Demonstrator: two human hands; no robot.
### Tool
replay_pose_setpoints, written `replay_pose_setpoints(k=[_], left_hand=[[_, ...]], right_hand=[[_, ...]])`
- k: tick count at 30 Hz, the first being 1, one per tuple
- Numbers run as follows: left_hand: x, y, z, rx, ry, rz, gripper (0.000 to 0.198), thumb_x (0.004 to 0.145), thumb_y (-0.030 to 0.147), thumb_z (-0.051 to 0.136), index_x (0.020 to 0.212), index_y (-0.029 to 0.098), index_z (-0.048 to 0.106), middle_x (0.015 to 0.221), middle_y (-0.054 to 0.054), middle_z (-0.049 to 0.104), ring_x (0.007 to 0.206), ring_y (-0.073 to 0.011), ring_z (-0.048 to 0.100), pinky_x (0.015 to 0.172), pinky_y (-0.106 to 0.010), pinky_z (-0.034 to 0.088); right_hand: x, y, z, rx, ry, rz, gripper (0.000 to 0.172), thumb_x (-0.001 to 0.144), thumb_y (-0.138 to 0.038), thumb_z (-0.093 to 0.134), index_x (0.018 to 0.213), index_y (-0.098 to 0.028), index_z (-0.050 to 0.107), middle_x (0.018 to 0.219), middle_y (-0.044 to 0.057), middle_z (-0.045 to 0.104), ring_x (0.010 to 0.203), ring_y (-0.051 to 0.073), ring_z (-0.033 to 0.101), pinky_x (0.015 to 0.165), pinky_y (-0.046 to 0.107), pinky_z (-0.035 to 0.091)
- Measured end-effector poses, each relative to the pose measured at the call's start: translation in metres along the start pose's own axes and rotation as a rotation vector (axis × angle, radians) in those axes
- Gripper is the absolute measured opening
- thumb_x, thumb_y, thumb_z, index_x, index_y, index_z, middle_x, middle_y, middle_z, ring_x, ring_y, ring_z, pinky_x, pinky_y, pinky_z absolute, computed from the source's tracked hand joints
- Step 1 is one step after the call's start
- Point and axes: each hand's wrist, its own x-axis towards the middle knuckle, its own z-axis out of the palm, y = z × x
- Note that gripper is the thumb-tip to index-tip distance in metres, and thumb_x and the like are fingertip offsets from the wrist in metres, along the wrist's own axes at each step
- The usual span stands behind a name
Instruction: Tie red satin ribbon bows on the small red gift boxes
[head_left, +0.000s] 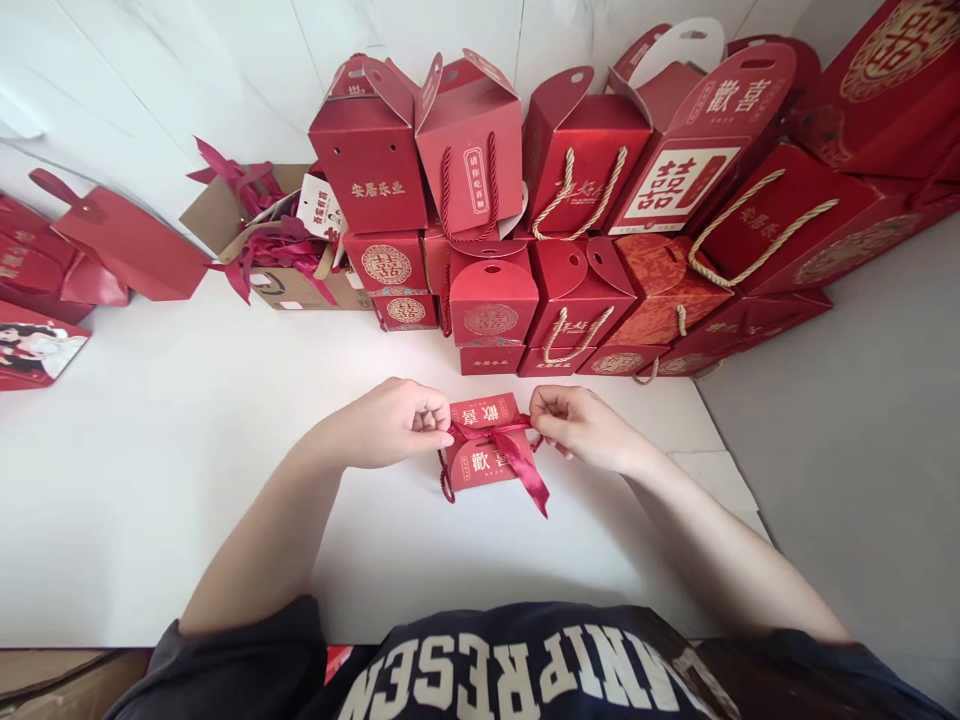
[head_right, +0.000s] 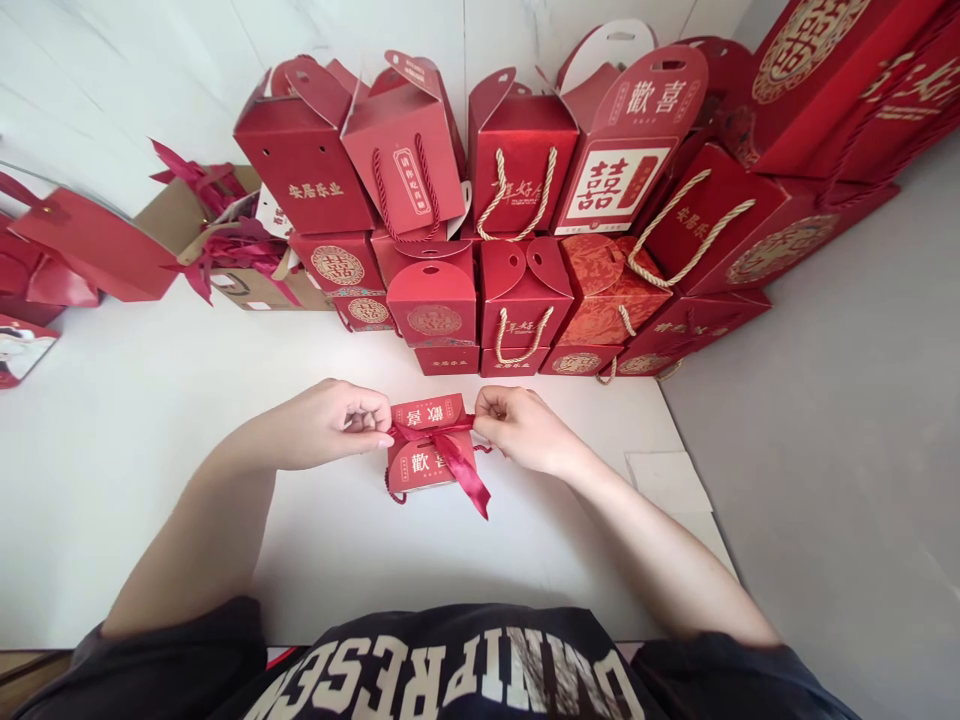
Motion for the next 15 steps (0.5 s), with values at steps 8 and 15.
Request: replay_pose_setpoints(k=[8, 15], left_hand=[[-0.002, -0.001, 0.0, 0.07, 0.11, -0.071, 0.028, 0.077, 0.046, 0.062, 0.067, 0.02, 0.059, 0.061, 0.003, 0.055, 0.053, -0.0113, 0.043, 0.05, -0.023, 0.032], [-0.004, 0.003, 0.003, 0.072, 0.183, -0.098, 0.032, 0.08, 0.053, 0.059, 0.078, 0.022, 0.066, 0.061, 0.003, 0.057, 0.051, -0.0115, 0.046, 0.049, -0.023, 0.033]], right_hand=[[-0.007, -0.003, -0.012, -0.161, -0.014, -0.103, 0.023, 0.092, -0.041, 0.049, 0.083, -0.02, 0.055, 0.069, -0.001, 0.061, 0.058, 0.013, 0.053, 0.055, 0.025, 0.04], [-0.008, -0.006, -0.02, -0.225, 0.101, -0.185, 0.019, 0.094, -0.037, 0.048, 0.087, -0.021, 0.053, 0.076, -0.001, 0.058, 0.064, 0.013, 0.053, 0.059, 0.026, 0.04]])
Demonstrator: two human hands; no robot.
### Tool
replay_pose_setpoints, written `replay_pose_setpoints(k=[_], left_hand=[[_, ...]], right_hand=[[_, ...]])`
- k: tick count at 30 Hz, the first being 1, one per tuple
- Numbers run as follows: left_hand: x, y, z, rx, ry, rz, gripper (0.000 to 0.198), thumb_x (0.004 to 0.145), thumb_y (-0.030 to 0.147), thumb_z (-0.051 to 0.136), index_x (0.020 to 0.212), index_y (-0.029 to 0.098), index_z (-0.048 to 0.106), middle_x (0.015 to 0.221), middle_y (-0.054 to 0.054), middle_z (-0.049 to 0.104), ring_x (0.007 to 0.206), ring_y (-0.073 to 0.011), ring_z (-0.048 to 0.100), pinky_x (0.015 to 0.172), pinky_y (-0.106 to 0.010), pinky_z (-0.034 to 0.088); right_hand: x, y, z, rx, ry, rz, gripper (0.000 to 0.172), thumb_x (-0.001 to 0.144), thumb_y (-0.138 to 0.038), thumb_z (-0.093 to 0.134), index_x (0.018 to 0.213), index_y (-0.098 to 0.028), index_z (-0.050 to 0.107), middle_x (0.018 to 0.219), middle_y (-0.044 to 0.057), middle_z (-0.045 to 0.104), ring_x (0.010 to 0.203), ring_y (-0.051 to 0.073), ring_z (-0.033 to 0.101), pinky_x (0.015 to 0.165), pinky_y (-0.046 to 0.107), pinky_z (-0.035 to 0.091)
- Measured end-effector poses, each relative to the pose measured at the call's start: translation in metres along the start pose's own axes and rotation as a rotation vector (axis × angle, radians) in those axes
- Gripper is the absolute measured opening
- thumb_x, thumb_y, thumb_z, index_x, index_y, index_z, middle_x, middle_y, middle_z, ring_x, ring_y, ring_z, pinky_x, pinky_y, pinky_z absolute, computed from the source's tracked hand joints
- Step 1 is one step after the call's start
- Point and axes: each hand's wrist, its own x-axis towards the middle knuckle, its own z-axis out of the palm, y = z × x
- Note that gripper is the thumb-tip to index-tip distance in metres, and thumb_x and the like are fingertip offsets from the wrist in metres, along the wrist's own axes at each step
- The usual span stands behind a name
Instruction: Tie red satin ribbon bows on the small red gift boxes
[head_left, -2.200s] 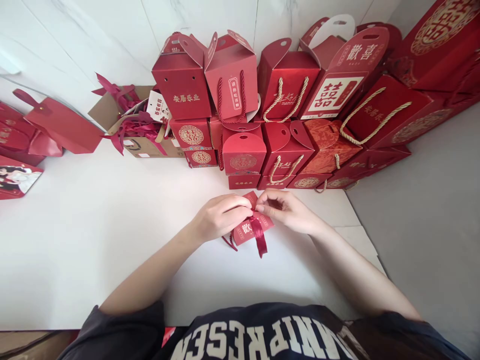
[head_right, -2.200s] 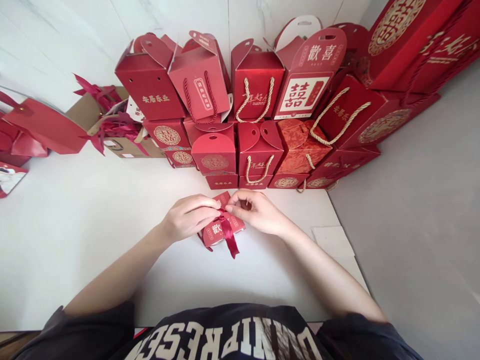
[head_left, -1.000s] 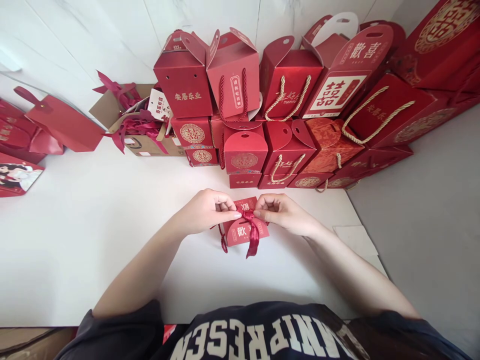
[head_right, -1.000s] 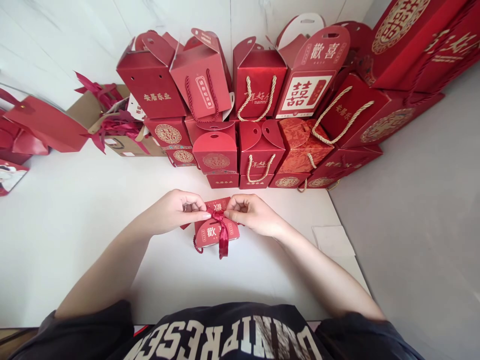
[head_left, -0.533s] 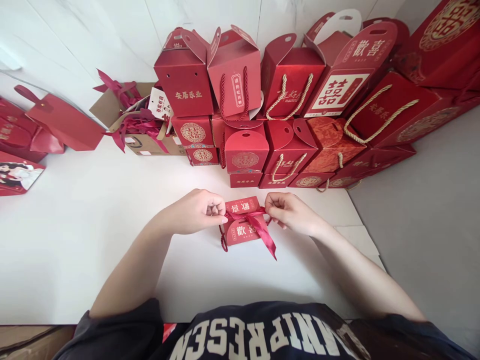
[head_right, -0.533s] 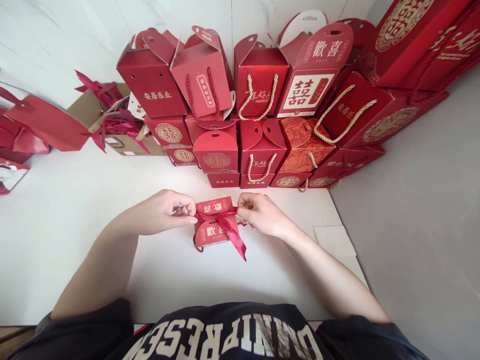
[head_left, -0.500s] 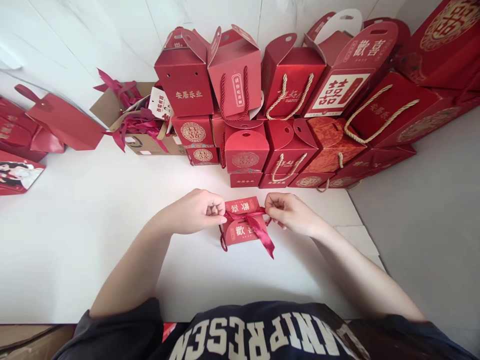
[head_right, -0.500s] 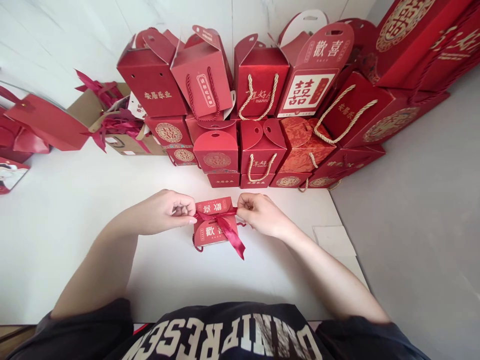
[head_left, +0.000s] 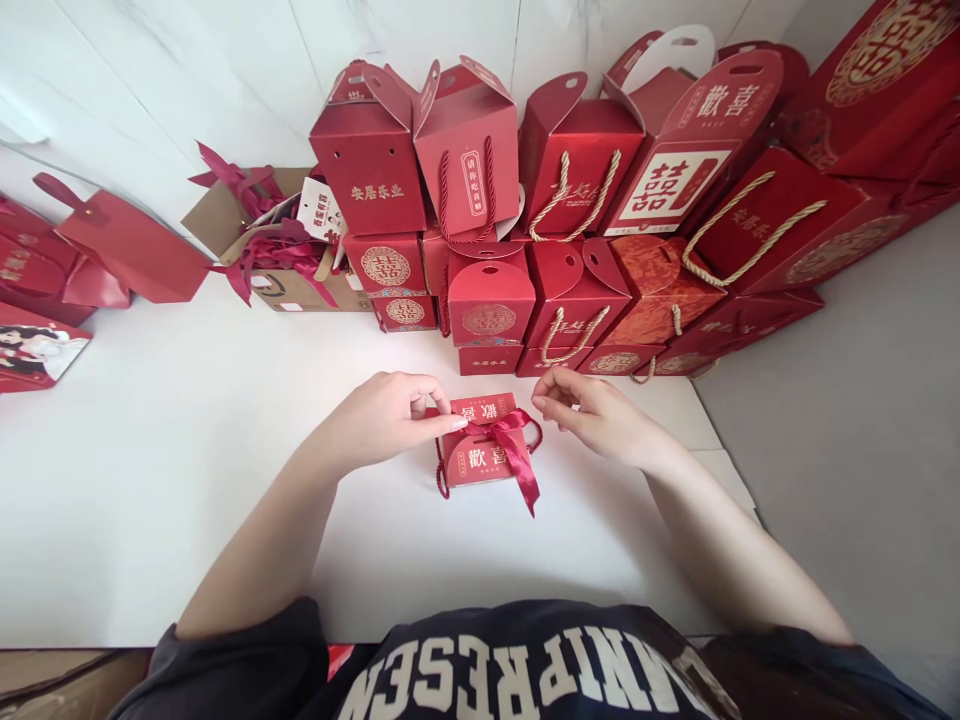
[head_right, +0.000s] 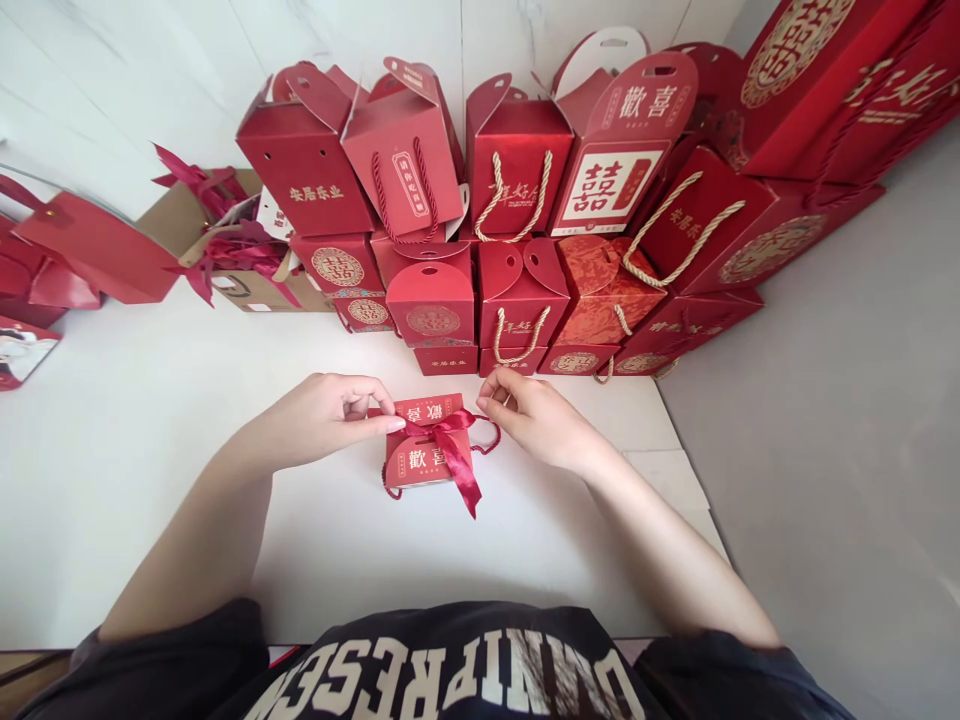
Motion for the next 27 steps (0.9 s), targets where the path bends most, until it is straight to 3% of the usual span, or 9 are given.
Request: replay_pose_setpoints(k=[5, 9, 11, 14, 17, 21, 24, 27], left_hand=[[-0.003, -0.01, -0.01, 0.066, -0.042, -0.031, 0.028, 0.083, 0.048, 0.056, 0.078, 0.021, 0.063, 0.067, 0.002, 0.059, 0.055, -0.0117, 0.048, 0.052, -0.022, 0.035], [0.0, -0.015, -0.015, 0.023, -0.154, -0.047, 0.033, 0.085, 0.052, 0.053, 0.082, 0.021, 0.065, 0.068, 0.002, 0.059, 0.058, -0.0121, 0.048, 0.052, -0.022, 0.035], [0.002, -0.014, -0.015, -0.023, -0.187, -0.013, 0.033, 0.084, 0.052, 0.054, 0.084, 0.021, 0.067, 0.065, 0.002, 0.056, 0.058, -0.0116, 0.046, 0.053, -0.022, 0.035], [0.002, -0.01, -0.014, -0.05, -0.153, 0.019, 0.03, 0.086, 0.047, 0.054, 0.091, 0.022, 0.07, 0.063, 0.003, 0.053, 0.058, -0.0111, 0.044, 0.054, -0.022, 0.035], [0.001, -0.007, -0.012, -0.061, -0.117, 0.039, 0.03, 0.088, 0.044, 0.052, 0.098, 0.025, 0.072, 0.075, 0.002, 0.063, 0.065, -0.0118, 0.05, 0.06, -0.022, 0.038], [0.002, -0.002, -0.005, -0.104, -0.154, 0.103, 0.031, 0.089, 0.043, 0.052, 0.106, 0.026, 0.072, 0.086, 0.001, 0.068, 0.066, -0.0108, 0.052, 0.062, -0.022, 0.039], [0.006, 0.002, 0.004, -0.109, -0.201, 0.169, 0.028, 0.086, 0.042, 0.057, 0.105, 0.026, 0.071, 0.068, 0.004, 0.058, 0.056, -0.009, 0.043, 0.055, -0.021, 0.033], [0.007, 0.004, 0.009, -0.117, -0.177, 0.189, 0.018, 0.084, 0.032, 0.059, 0.094, 0.023, 0.071, 0.057, 0.006, 0.041, 0.053, -0.0083, 0.036, 0.053, -0.021, 0.029]], right_hand=[[-0.002, -0.004, 0.003, -0.045, 0.061, -0.131, 0.017, 0.096, -0.033, 0.048, 0.088, -0.02, 0.056, 0.081, 0.001, 0.06, 0.069, 0.014, 0.054, 0.063, 0.027, 0.042], [-0.007, -0.015, 0.017, -0.156, 0.1, -0.401, 0.016, 0.098, -0.029, 0.048, 0.096, -0.02, 0.061, 0.099, 0.006, 0.063, 0.094, 0.019, 0.058, 0.087, 0.034, 0.045], [-0.008, -0.02, 0.026, -0.231, 0.053, -0.506, 0.017, 0.098, -0.029, 0.049, 0.105, -0.022, 0.062, 0.11, 0.007, 0.063, 0.106, 0.02, 0.056, 0.099, 0.041, 0.04], [-0.009, -0.023, 0.038, -0.342, -0.023, -0.593, 0.02, 0.097, -0.031, 0.051, 0.111, -0.026, 0.063, 0.13, 0.007, 0.056, 0.125, 0.023, 0.048, 0.114, 0.051, 0.021], [-0.009, -0.023, 0.04, -0.34, -0.05, -0.573, 0.019, 0.097, -0.032, 0.051, 0.11, -0.028, 0.065, 0.141, 0.006, 0.049, 0.136, 0.024, 0.039, 0.118, 0.055, 0.009], [-0.008, -0.021, 0.034, -0.199, -0.043, -0.511, 0.015, 0.097, -0.029, 0.052, 0.108, -0.024, 0.062, 0.136, 0.007, 0.053, 0.129, 0.021, 0.047, 0.117, 0.051, 0.019], [-0.008, -0.021, 0.029, -0.13, -0.006, -0.506, 0.012, 0.097, -0.026, 0.053, 0.105, -0.023, 0.061, 0.128, 0.007, 0.058, 0.122, 0.019, 0.053, 0.113, 0.046, 0.029], [-0.008, -0.022, 0.025, -0.115, 0.029, -0.495, 0.013, 0.097, -0.023, 0.051, 0.106, -0.022, 0.06, 0.124, 0.007, 0.06, 0.118, 0.019, 0.054, 0.109, 0.042, 0.035]])
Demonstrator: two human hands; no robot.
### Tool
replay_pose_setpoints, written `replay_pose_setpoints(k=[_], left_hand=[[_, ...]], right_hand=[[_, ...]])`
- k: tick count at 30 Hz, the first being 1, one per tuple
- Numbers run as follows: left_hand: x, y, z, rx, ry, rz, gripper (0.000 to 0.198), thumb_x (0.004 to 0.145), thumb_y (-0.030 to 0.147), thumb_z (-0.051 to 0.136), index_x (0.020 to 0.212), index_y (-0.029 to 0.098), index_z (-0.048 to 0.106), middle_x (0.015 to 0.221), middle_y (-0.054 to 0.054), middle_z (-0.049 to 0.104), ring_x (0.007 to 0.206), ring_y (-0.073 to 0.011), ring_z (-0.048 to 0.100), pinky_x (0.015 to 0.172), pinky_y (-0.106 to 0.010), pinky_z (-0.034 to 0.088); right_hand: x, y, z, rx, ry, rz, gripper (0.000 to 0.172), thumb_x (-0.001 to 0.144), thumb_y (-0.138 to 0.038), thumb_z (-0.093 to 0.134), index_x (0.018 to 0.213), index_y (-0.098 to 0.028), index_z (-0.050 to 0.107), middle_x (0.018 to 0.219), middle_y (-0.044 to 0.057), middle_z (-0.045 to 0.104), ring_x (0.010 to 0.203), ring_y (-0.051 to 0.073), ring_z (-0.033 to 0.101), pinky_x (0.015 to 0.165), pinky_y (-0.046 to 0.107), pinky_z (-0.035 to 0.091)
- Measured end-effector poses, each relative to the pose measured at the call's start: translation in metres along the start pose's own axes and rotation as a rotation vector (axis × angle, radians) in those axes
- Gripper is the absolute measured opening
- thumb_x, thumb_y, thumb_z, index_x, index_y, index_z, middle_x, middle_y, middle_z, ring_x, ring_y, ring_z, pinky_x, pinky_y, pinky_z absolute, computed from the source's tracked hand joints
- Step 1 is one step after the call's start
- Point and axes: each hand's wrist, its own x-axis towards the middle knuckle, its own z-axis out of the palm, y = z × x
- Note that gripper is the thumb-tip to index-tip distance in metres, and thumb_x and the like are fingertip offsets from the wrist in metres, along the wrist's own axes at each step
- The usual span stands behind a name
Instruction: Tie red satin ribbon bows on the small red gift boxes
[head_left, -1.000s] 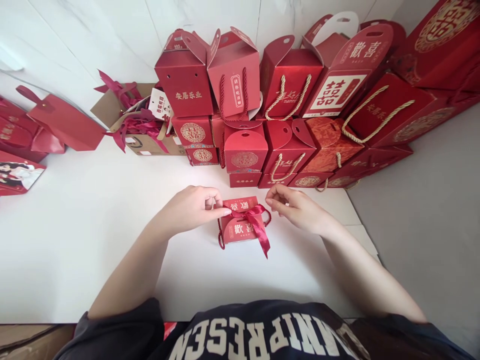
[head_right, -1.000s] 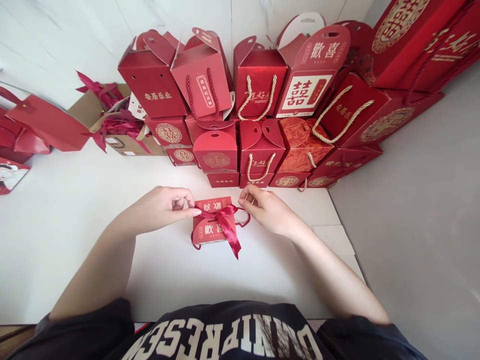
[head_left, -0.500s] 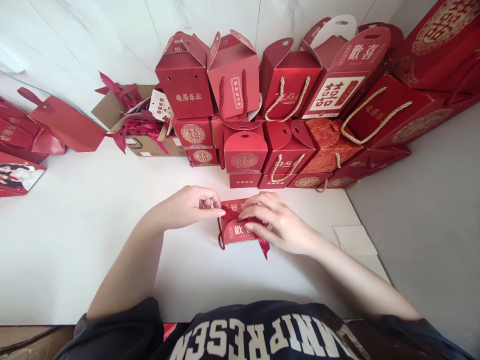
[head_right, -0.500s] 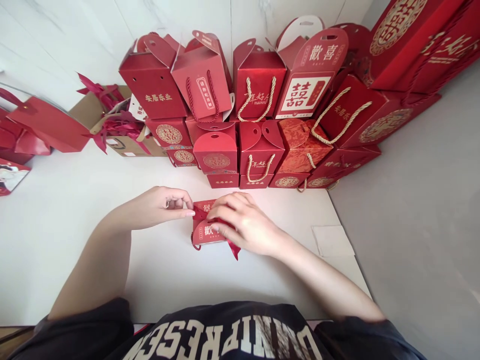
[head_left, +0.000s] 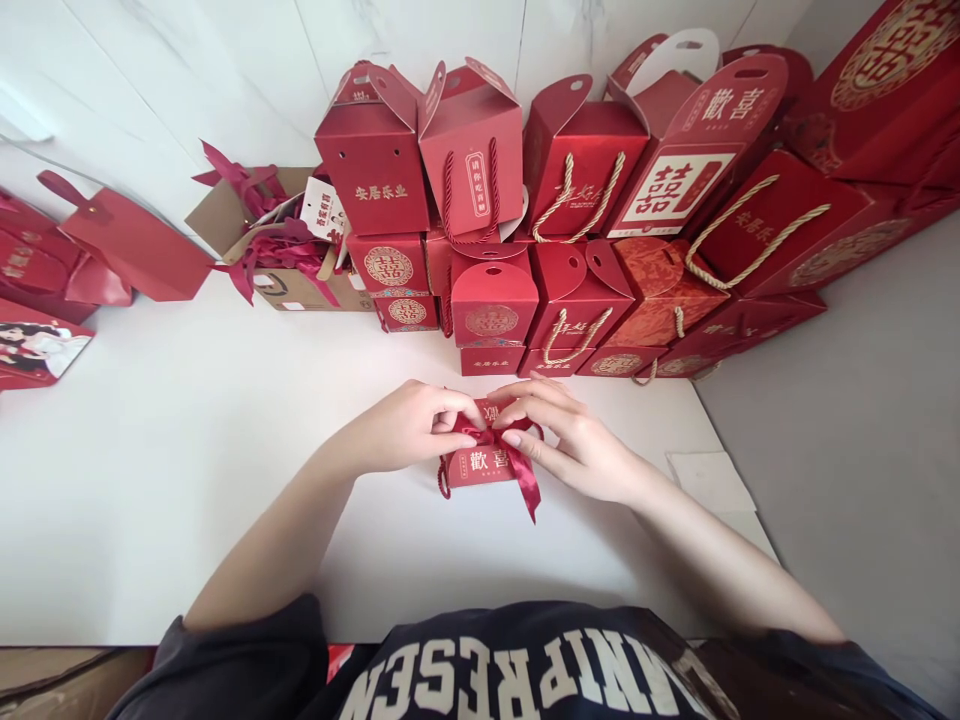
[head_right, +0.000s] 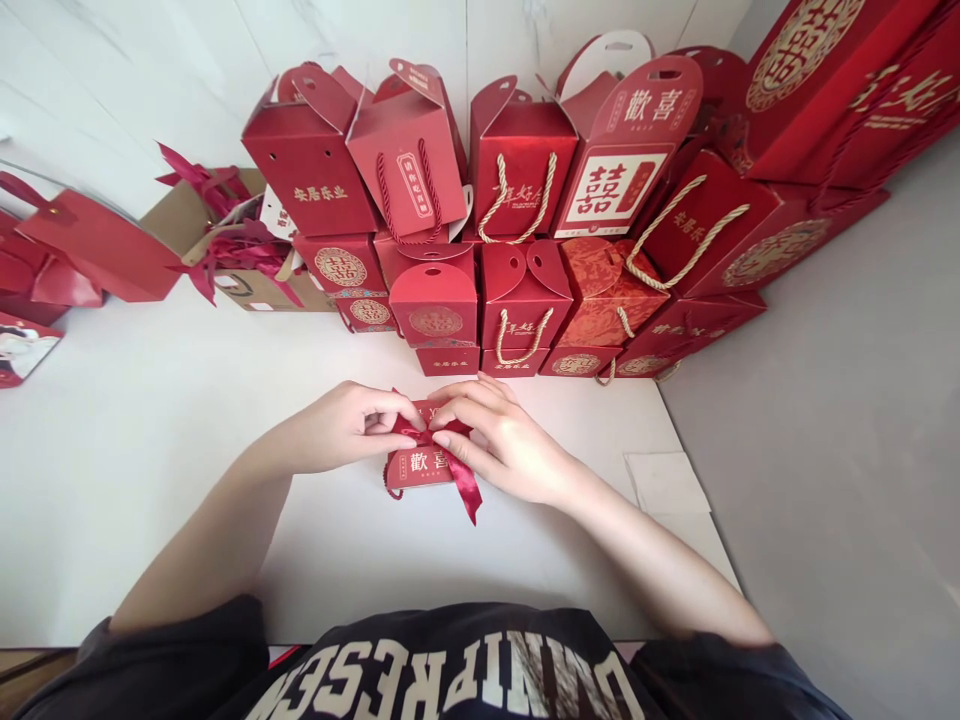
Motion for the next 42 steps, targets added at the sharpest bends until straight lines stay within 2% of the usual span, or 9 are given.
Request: replay_pose_setpoints(k=[3, 8, 14, 20, 25, 28, 31, 36, 42], left_hand=[[-0.002, 0.0, -0.002, -0.012, 0.001, 0.03, 0.012, 0.082, 0.022, 0.057, 0.083, 0.021, 0.07, 0.056, 0.006, 0.037, 0.053, -0.0078, 0.034, 0.054, -0.021, 0.029], [-0.01, 0.0, -0.011, 0.066, -0.03, 0.024, 0.011, 0.083, 0.028, 0.059, 0.086, 0.023, 0.069, 0.056, 0.007, 0.035, 0.052, -0.0078, 0.033, 0.053, -0.021, 0.029], [-0.008, -0.002, -0.012, 0.066, 0.037, -0.045, 0.017, 0.085, 0.038, 0.058, 0.09, 0.022, 0.061, 0.06, 0.007, 0.042, 0.054, -0.009, 0.038, 0.055, -0.021, 0.033], [-0.005, -0.006, -0.01, 0.06, -0.026, -0.075, 0.014, 0.083, 0.034, 0.059, 0.083, 0.02, 0.058, 0.063, 0.006, 0.046, 0.056, -0.0093, 0.039, 0.054, -0.022, 0.031], [-0.005, -0.009, -0.011, 0.025, -0.044, -0.094, 0.017, 0.082, 0.037, 0.059, 0.082, 0.019, 0.059, 0.061, 0.005, 0.045, 0.056, -0.0096, 0.038, 0.052, -0.022, 0.03], [-0.004, -0.008, -0.012, 0.028, -0.085, -0.072, 0.02, 0.083, 0.038, 0.058, 0.08, 0.018, 0.06, 0.062, 0.005, 0.046, 0.056, -0.0092, 0.037, 0.053, -0.022, 0.03], [-0.003, -0.007, -0.013, -0.008, -0.139, -0.037, 0.021, 0.085, 0.037, 0.055, 0.081, 0.017, 0.061, 0.065, 0.004, 0.049, 0.057, -0.009, 0.039, 0.055, -0.022, 0.031], [0.001, -0.007, -0.011, -0.082, -0.168, -0.038, 0.032, 0.088, 0.044, 0.051, 0.075, 0.016, 0.061, 0.065, 0.003, 0.05, 0.056, -0.0088, 0.039, 0.054, -0.023, 0.03], [0.005, -0.004, 0.005, -0.021, -0.062, -0.117, 0.044, 0.079, 0.058, 0.06, 0.064, 0.017, 0.05, 0.055, 0.005, 0.045, 0.05, -0.0086, 0.037, 0.049, -0.023, 0.026]], right_hand=[[0.001, 0.002, 0.0, 0.005, 0.03, 0.03, 0.02, 0.098, -0.021, 0.049, 0.116, -0.022, 0.056, 0.122, 0.008, 0.06, 0.118, 0.019, 0.054, 0.105, 0.038, 0.04], [0.002, 0.008, 0.005, -0.07, 0.031, 0.0, 0.032, 0.1, -0.015, 0.037, 0.128, -0.024, 0.051, 0.13, 0.008, 0.056, 0.121, 0.019, 0.052, 0.104, 0.04, 0.041], [0.002, 0.008, 0.007, -0.102, -0.022, 0.04, 0.037, 0.101, -0.019, 0.04, 0.136, -0.029, 0.046, 0.128, 0.005, 0.061, 0.122, 0.018, 0.054, 0.116, 0.049, 0.021], [0.002, 0.005, 0.004, -0.037, -0.12, -0.068, 0.025, 0.098, -0.024, 0.049, 0.117, -0.027, 0.065, 0.119, 0.003, 0.064, 0.118, 0.016, 0.057, 0.12, 0.049, 0.005], [0.001, 0.003, -0.006, 0.048, -0.207, -0.245, 0.029, 0.095, -0.017, 0.05, 0.119, -0.024, 0.064, 0.119, 0.005, 0.069, 0.127, 0.019, 0.053, 0.12, 0.049, 0.009], [-0.001, 0.0, -0.014, 0.098, -0.307, -0.278, 0.016, 0.092, -0.021, 0.057, 0.101, -0.025, 0.069, 0.105, 0.003, 0.074, 0.118, 0.02, 0.06, 0.119, 0.049, 0.015], [-0.002, 0.0, -0.02, 0.155, -0.278, -0.225, 0.01, 0.091, -0.023, 0.059, 0.087, -0.024, 0.069, 0.093, 0.002, 0.074, 0.107, 0.02, 0.065, 0.114, 0.048, 0.03], [0.001, 0.015, -0.02, 0.158, 0.021, 0.005, 0.015, 0.096, -0.024, 0.053, 0.103, -0.022, 0.066, 0.117, 0.008, 0.063, 0.111, 0.02, 0.06, 0.098, 0.04, 0.047], [0.004, 0.029, -0.01, 0.215, -0.067, 0.107, 0.015, 0.096, -0.028, 0.052, 0.103, -0.022, 0.064, 0.125, 0.008, 0.056, 0.117, 0.02, 0.057, 0.104, 0.042, 0.043]])
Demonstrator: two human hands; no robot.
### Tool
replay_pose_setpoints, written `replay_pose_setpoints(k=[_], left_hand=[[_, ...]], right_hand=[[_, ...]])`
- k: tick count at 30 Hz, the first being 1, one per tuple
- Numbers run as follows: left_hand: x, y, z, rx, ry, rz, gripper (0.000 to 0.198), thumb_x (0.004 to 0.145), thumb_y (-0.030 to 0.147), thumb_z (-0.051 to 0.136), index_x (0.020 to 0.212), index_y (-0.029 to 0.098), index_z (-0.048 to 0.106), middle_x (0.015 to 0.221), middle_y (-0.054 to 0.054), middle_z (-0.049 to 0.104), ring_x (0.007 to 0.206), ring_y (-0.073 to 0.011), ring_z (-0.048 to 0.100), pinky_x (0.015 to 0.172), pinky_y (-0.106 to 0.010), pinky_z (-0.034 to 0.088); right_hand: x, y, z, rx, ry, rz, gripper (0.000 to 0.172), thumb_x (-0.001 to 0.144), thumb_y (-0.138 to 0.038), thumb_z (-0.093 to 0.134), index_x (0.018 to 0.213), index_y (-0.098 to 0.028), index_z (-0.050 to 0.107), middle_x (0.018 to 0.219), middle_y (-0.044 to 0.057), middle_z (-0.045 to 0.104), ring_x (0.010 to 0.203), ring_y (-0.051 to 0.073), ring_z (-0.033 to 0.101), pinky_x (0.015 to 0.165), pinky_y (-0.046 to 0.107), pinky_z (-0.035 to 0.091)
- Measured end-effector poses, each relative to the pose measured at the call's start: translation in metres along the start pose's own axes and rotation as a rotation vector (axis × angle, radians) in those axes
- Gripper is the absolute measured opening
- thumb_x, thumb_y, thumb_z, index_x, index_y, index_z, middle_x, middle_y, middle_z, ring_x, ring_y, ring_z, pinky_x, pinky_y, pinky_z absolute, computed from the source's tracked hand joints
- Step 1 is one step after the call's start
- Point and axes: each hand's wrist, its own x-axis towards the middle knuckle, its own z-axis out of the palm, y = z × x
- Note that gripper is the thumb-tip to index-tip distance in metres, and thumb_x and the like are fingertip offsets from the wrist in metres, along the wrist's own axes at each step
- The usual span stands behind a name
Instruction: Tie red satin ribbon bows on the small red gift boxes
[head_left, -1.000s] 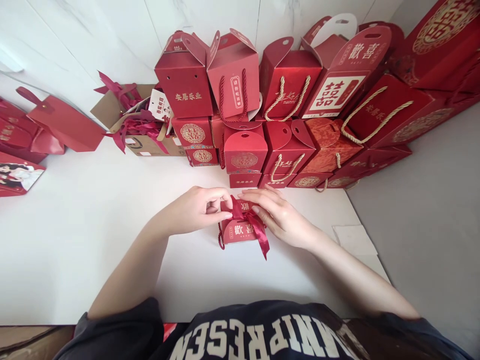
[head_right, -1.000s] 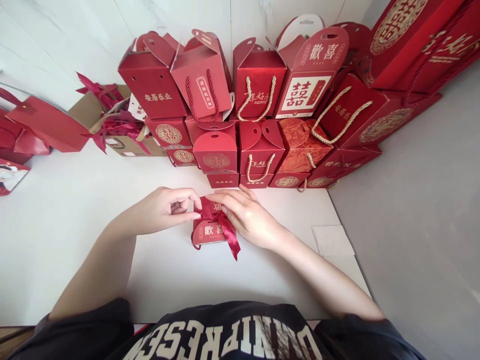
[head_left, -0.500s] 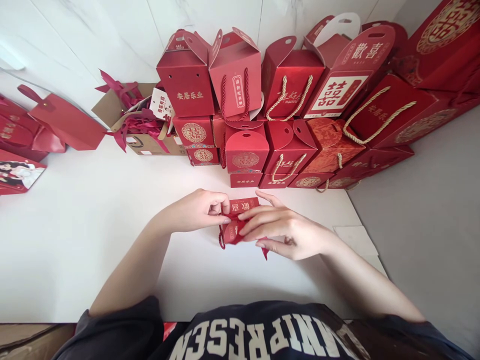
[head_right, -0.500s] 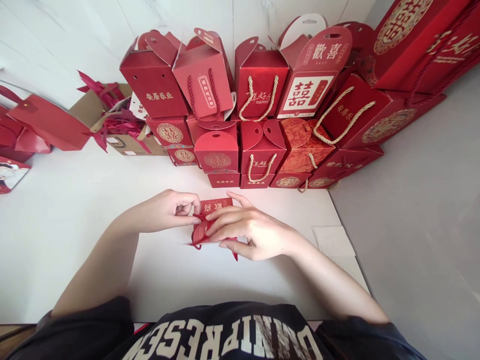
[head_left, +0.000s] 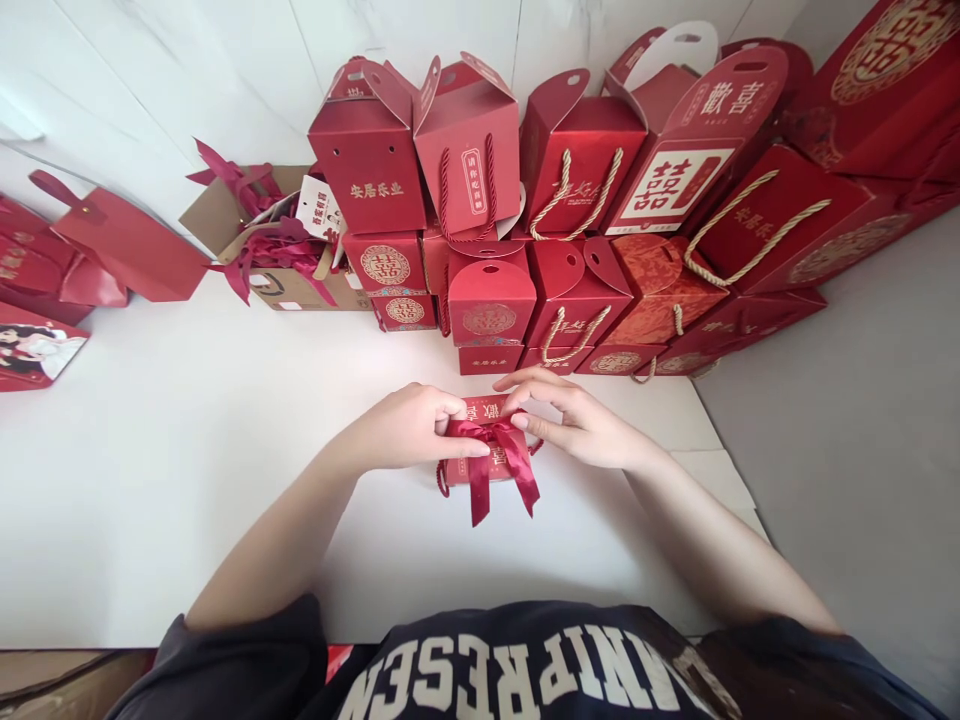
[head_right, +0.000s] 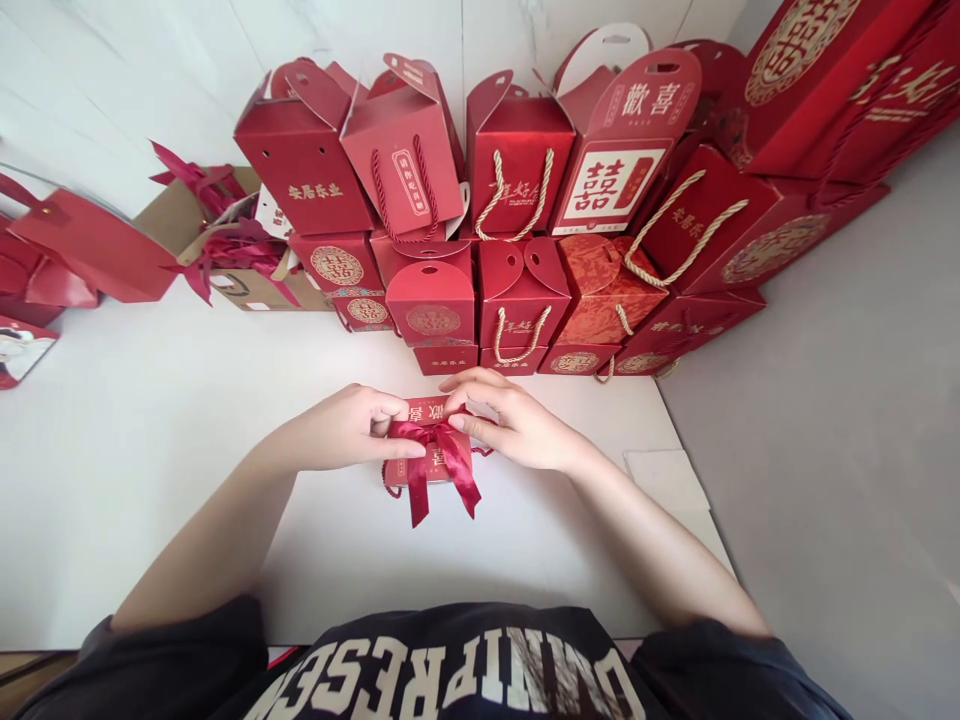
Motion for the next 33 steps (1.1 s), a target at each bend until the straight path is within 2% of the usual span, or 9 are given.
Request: replay_pose_setpoints(k=[4, 7, 9, 13, 18, 22, 28, 33], left_hand=[[-0.002, 0.005, 0.006, 0.114, 0.089, -0.017, 0.041, 0.075, 0.056, 0.065, 0.065, 0.019, 0.05, 0.052, 0.006, 0.046, 0.048, -0.0096, 0.04, 0.05, -0.024, 0.027], [-0.003, 0.006, 0.006, 0.054, 0.051, -0.021, 0.037, 0.074, 0.052, 0.067, 0.066, 0.019, 0.051, 0.054, 0.005, 0.048, 0.049, -0.0101, 0.043, 0.05, -0.023, 0.029], [-0.002, 0.005, 0.005, 0.004, 0.013, -0.023, 0.035, 0.073, 0.048, 0.067, 0.067, 0.019, 0.049, 0.056, 0.005, 0.048, 0.05, -0.0102, 0.044, 0.049, -0.022, 0.029], [-0.001, 0.002, 0.005, -0.008, -0.001, -0.02, 0.04, 0.073, 0.046, 0.068, 0.062, 0.019, 0.042, 0.054, 0.005, 0.045, 0.048, -0.0091, 0.041, 0.047, -0.022, 0.026], [-0.002, 0.002, 0.001, -0.013, -0.01, -0.03, 0.038, 0.071, 0.046, 0.07, 0.062, 0.019, 0.045, 0.055, 0.005, 0.048, 0.048, -0.0092, 0.043, 0.048, -0.023, 0.028], [-0.001, 0.002, -0.001, 0.003, -0.017, -0.065, 0.039, 0.069, 0.049, 0.071, 0.062, 0.019, 0.047, 0.055, 0.005, 0.053, 0.049, -0.0098, 0.045, 0.049, -0.023, 0.029], [0.0, -0.002, -0.001, 0.04, -0.007, -0.066, 0.045, 0.066, 0.053, 0.072, 0.058, 0.019, 0.045, 0.055, 0.004, 0.057, 0.051, -0.0107, 0.047, 0.049, -0.023, 0.03], [0.0, -0.004, -0.001, 0.037, 0.002, -0.062, 0.049, 0.063, 0.056, 0.072, 0.055, 0.018, 0.044, 0.051, 0.004, 0.055, 0.048, -0.01, 0.044, 0.047, -0.023, 0.027]], right_hand=[[0.001, 0.002, 0.001, 0.014, -0.016, 0.041, 0.011, 0.095, -0.029, 0.055, 0.092, -0.02, 0.06, 0.126, 0.008, 0.056, 0.119, 0.021, 0.055, 0.104, 0.043, 0.042], [0.001, 0.003, 0.0, 0.068, -0.062, 0.073, 0.014, 0.093, -0.031, 0.058, 0.086, -0.019, 0.058, 0.131, 0.009, 0.054, 0.117, 0.021, 0.057, 0.099, 0.041, 0.046], [0.002, 0.004, 0.0, 0.091, -0.103, 0.069, 0.016, 0.092, -0.032, 0.059, 0.084, -0.019, 0.061, 0.136, 0.009, 0.051, 0.122, 0.022, 0.054, 0.099, 0.041, 0.047], [0.003, 0.005, 0.0, 0.081, -0.113, 0.026, 0.023, 0.094, -0.033, 0.056, 0.079, -0.018, 0.067, 0.14, 0.009, 0.05, 0.135, 0.024, 0.043, 0.108, 0.045, 0.037], [0.003, 0.009, 0.001, 0.171, -0.125, 0.005, 0.028, 0.095, -0.036, 0.054, 0.078, -0.018, 0.067, 0.137, 0.009, 0.053, 0.131, 0.023, 0.048, 0.108, 0.046, 0.039], [0.004, 0.014, 0.001, 0.234, -0.113, 0.008, 0.027, 0.093, -0.035, 0.058, 0.073, -0.017, 0.062, 0.133, 0.009, 0.054, 0.124, 0.021, 0.053, 0.106, 0.044, 0.04], [0.006, 0.024, 0.004, 0.309, -0.14, 0.026, 0.031, 0.094, -0.039, 0.055, 0.073, -0.017, 0.06, 0.13, 0.009, 0.052, 0.123, 0.022, 0.053, 0.106, 0.045, 0.04], [0.005, 0.025, 0.006, 0.329, -0.121, 0.037, 0.033, 0.093, -0.041, 0.056, 0.07, -0.017, 0.056, 0.127, 0.009, 0.051, 0.122, 0.022, 0.052, 0.106, 0.045, 0.038]])
